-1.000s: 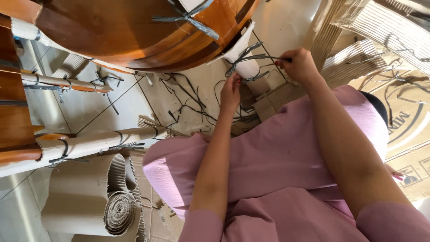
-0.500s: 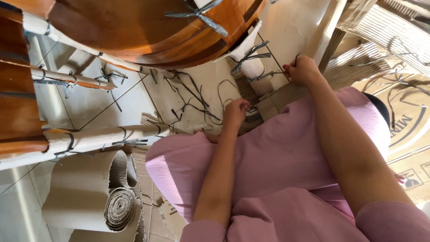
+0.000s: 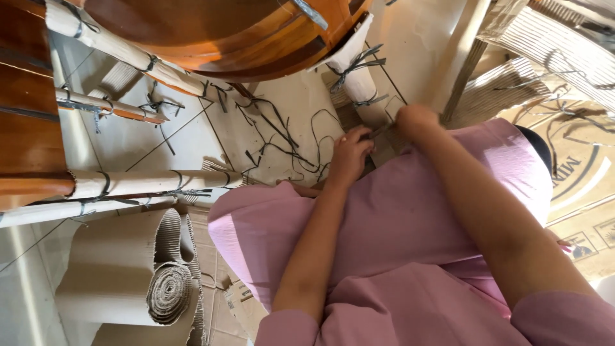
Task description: Wrapping wooden chair components with protective paper and securing them with hand-tied string.
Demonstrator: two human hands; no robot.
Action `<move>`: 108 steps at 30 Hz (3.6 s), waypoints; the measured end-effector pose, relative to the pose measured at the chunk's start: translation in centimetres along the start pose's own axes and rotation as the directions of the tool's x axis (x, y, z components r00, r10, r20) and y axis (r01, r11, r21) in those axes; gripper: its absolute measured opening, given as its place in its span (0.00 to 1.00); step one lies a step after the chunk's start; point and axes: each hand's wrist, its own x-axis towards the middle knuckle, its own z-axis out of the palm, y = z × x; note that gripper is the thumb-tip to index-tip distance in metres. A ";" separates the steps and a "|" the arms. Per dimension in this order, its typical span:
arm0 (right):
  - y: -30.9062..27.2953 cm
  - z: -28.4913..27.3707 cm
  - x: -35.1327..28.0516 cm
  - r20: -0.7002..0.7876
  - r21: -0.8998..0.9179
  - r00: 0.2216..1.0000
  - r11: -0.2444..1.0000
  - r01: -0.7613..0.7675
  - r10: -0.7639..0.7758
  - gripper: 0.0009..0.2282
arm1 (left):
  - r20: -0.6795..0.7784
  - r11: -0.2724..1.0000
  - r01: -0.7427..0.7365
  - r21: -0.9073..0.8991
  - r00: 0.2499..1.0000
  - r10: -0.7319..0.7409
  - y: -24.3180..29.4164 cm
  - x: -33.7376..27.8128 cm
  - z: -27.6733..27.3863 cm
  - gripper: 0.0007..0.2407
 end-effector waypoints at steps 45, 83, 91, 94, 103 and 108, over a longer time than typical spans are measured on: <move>-5.0 0.4 -9.1 -0.549 0.062 0.720 0.839 0.541 -0.424 0.03 | -0.210 0.843 0.140 -0.520 0.935 -0.285 -2.2 0.9 3.8 0.11; -2.3 -1.0 -6.2 -0.434 0.276 0.899 0.943 0.187 -0.051 0.03 | -0.172 0.853 0.374 -0.363 0.873 -0.456 -6.3 1.1 4.5 0.07; -2.0 -0.9 -3.1 -0.490 0.279 0.872 0.951 0.136 0.019 0.01 | -0.150 0.837 0.440 -0.324 0.850 -0.505 -6.2 1.1 4.3 0.07; -2.0 -0.8 -2.8 -0.462 0.280 0.886 0.953 0.115 0.028 0.02 | -0.067 0.825 0.538 -0.174 0.829 -0.555 -4.7 0.9 2.9 0.07; -2.7 -1.3 -3.8 -0.486 0.285 0.873 0.950 0.128 0.029 0.03 | -0.020 0.822 0.547 -0.160 0.830 -0.557 -2.6 3.5 2.0 0.10; -2.9 -1.5 -4.0 -0.466 0.302 0.884 0.946 0.117 0.039 0.03 | 0.179 0.601 0.598 -0.531 0.772 -0.610 -4.3 4.5 4.9 0.14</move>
